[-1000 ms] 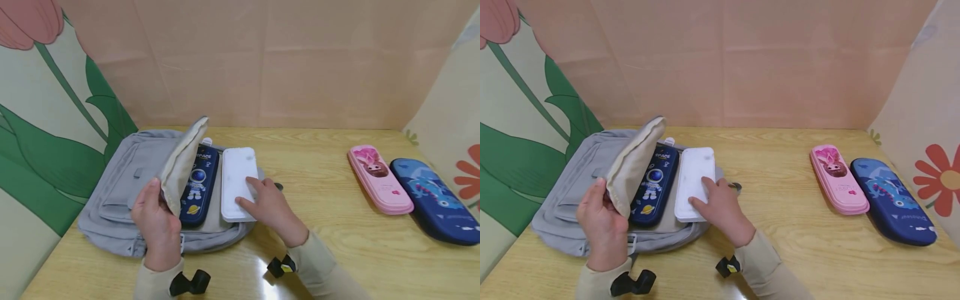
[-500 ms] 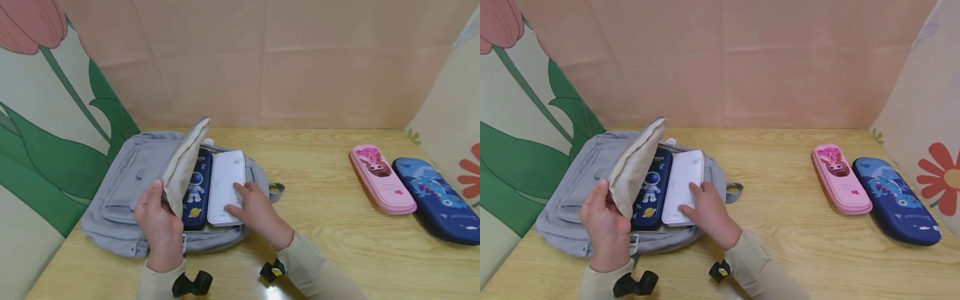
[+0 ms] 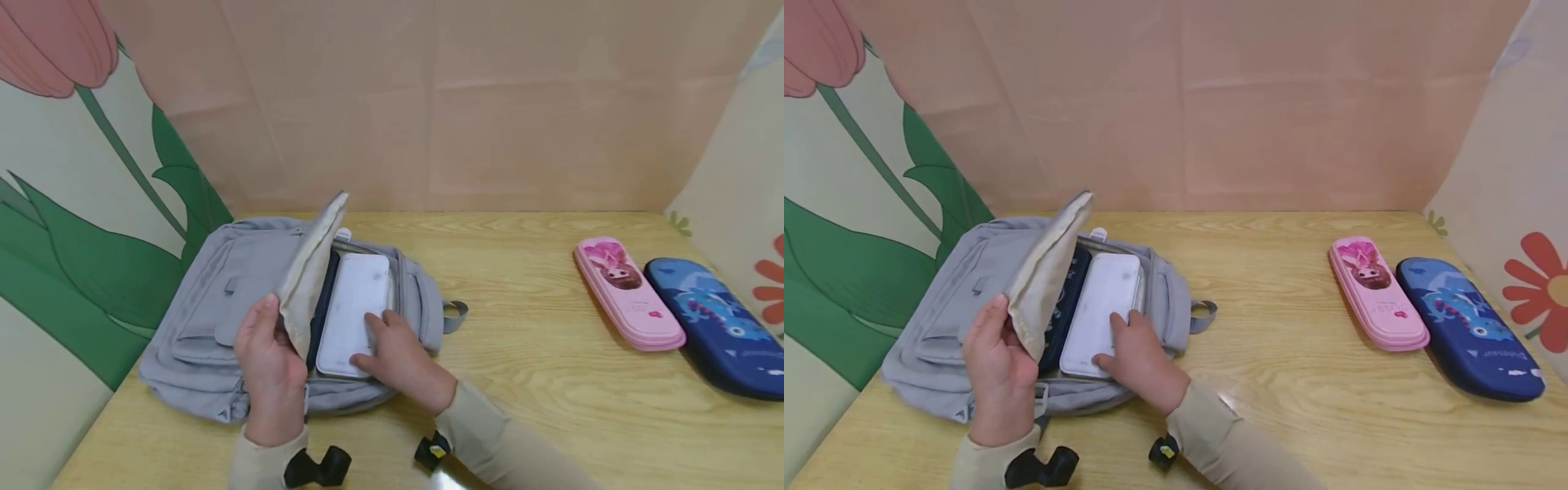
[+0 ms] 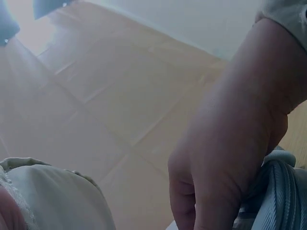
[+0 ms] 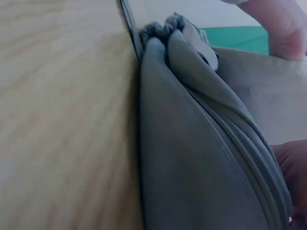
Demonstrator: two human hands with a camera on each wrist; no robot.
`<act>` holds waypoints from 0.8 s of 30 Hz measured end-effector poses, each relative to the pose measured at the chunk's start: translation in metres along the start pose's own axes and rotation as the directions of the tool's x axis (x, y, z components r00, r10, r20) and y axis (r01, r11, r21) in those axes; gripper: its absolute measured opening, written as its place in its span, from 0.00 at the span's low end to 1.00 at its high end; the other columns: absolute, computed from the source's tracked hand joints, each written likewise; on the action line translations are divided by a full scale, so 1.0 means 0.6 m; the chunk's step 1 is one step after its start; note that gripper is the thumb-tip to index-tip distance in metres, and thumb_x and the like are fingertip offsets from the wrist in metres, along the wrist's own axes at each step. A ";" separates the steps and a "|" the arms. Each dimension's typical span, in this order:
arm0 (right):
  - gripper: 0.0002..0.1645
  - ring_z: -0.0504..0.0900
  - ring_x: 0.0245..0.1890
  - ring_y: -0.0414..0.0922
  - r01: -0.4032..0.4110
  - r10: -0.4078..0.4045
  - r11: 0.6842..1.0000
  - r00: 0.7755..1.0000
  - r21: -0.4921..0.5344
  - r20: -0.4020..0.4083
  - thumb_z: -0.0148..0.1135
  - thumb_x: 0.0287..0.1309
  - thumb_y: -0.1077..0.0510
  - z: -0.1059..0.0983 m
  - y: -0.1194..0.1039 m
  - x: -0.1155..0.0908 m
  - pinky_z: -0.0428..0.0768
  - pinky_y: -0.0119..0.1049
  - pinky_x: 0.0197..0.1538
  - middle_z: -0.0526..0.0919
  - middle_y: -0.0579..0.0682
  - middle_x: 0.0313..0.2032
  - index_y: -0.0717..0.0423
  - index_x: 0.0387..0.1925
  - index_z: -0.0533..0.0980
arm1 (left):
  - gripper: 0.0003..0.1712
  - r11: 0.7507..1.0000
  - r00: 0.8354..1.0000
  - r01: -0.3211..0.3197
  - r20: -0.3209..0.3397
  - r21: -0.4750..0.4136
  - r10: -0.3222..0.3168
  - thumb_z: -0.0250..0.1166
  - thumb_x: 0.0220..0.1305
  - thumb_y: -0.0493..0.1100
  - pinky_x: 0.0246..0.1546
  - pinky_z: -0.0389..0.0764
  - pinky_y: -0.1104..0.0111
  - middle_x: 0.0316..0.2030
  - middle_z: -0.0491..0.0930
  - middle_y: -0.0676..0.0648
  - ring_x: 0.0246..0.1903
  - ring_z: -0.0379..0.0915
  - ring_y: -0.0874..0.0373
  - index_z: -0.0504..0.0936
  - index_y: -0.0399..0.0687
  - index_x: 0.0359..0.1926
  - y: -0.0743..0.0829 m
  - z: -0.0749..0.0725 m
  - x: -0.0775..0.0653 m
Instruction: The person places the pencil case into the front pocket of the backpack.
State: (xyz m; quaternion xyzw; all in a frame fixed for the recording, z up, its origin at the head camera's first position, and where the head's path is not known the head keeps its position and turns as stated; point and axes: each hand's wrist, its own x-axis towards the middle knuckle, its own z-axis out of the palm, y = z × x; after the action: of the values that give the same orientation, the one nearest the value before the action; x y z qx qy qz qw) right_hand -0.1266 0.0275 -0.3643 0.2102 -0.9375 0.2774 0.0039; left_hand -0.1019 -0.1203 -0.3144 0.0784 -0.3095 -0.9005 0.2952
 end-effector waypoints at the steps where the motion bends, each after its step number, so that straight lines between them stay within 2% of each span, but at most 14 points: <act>1: 0.41 0.73 0.46 0.56 0.005 -0.005 1.000 1.000 0.003 0.002 0.69 0.47 0.47 0.002 -0.002 0.001 0.74 0.47 0.49 0.72 0.68 0.49 0.67 0.58 0.67 | 0.10 1.000 1.000 0.015 0.006 0.003 -0.015 0.59 0.62 0.33 0.27 0.76 0.71 0.22 0.79 0.46 0.24 0.76 0.59 0.81 0.37 0.25 0.000 -0.001 0.000; 7: 0.42 0.75 0.43 0.54 0.012 -0.012 1.000 1.000 0.001 0.002 0.69 0.48 0.47 0.011 -0.005 0.005 0.75 0.45 0.47 0.72 0.66 0.49 0.66 0.59 0.66 | 0.11 0.997 0.997 0.076 0.000 0.007 -0.076 0.58 0.63 0.34 0.28 0.76 0.72 0.22 0.80 0.47 0.25 0.77 0.60 0.81 0.40 0.24 0.003 -0.003 -0.001; 12: 0.42 0.74 0.42 0.53 0.013 -0.013 1.000 1.000 0.019 -0.007 0.69 0.48 0.46 0.012 -0.003 0.009 0.76 0.45 0.47 0.71 0.65 0.49 0.65 0.59 0.66 | 0.10 0.999 0.999 0.051 0.001 -0.004 -0.051 0.59 0.62 0.34 0.27 0.77 0.72 0.22 0.80 0.46 0.25 0.78 0.60 0.81 0.38 0.24 0.005 -0.003 0.002; 15: 0.42 0.73 0.49 0.55 -0.016 0.017 0.998 1.000 0.063 -0.011 0.69 0.47 0.46 0.008 -0.001 0.007 0.74 0.46 0.51 0.68 0.66 0.54 0.63 0.60 0.66 | 0.10 0.999 0.999 0.044 0.008 -0.016 -0.044 0.59 0.62 0.34 0.27 0.77 0.72 0.22 0.80 0.46 0.24 0.78 0.59 0.81 0.38 0.25 0.005 -0.004 0.003; 19: 0.42 0.65 0.61 0.59 -0.061 0.063 0.985 0.998 0.163 -0.008 0.69 0.47 0.46 -0.017 0.007 -0.001 0.69 0.51 0.58 0.61 0.65 0.63 0.57 0.62 0.65 | 0.10 0.999 0.999 0.045 0.015 -0.024 -0.045 0.59 0.62 0.35 0.27 0.76 0.71 0.23 0.80 0.46 0.25 0.77 0.59 0.80 0.38 0.24 0.003 -0.006 0.003; 22: 0.43 0.59 0.64 0.60 -0.079 0.086 0.976 0.996 0.204 -0.029 0.69 0.48 0.46 -0.044 0.022 -0.007 0.66 0.55 0.60 0.56 0.64 0.66 0.55 0.63 0.63 | 0.09 0.999 0.999 0.037 0.016 -0.019 -0.037 0.60 0.62 0.35 0.27 0.76 0.71 0.24 0.81 0.45 0.26 0.78 0.59 0.80 0.38 0.25 0.003 -0.008 0.004; 24: 0.44 0.58 0.65 0.61 -0.083 0.097 0.978 0.993 0.193 -0.064 0.68 0.49 0.46 -0.060 0.040 -0.010 0.64 0.57 0.60 0.54 0.65 0.67 0.56 0.64 0.62 | 0.09 0.999 0.999 0.031 0.009 -0.017 -0.031 0.60 0.62 0.35 0.27 0.77 0.71 0.24 0.81 0.45 0.26 0.78 0.59 0.80 0.38 0.25 0.003 -0.009 0.004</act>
State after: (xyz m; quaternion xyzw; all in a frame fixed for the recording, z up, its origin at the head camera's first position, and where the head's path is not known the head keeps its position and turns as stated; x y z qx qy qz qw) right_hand -0.1345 0.0667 -0.3469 0.1568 -0.9146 0.3728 0.0054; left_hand -0.1014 -0.1257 -0.3173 0.0767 -0.3017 -0.9080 0.2806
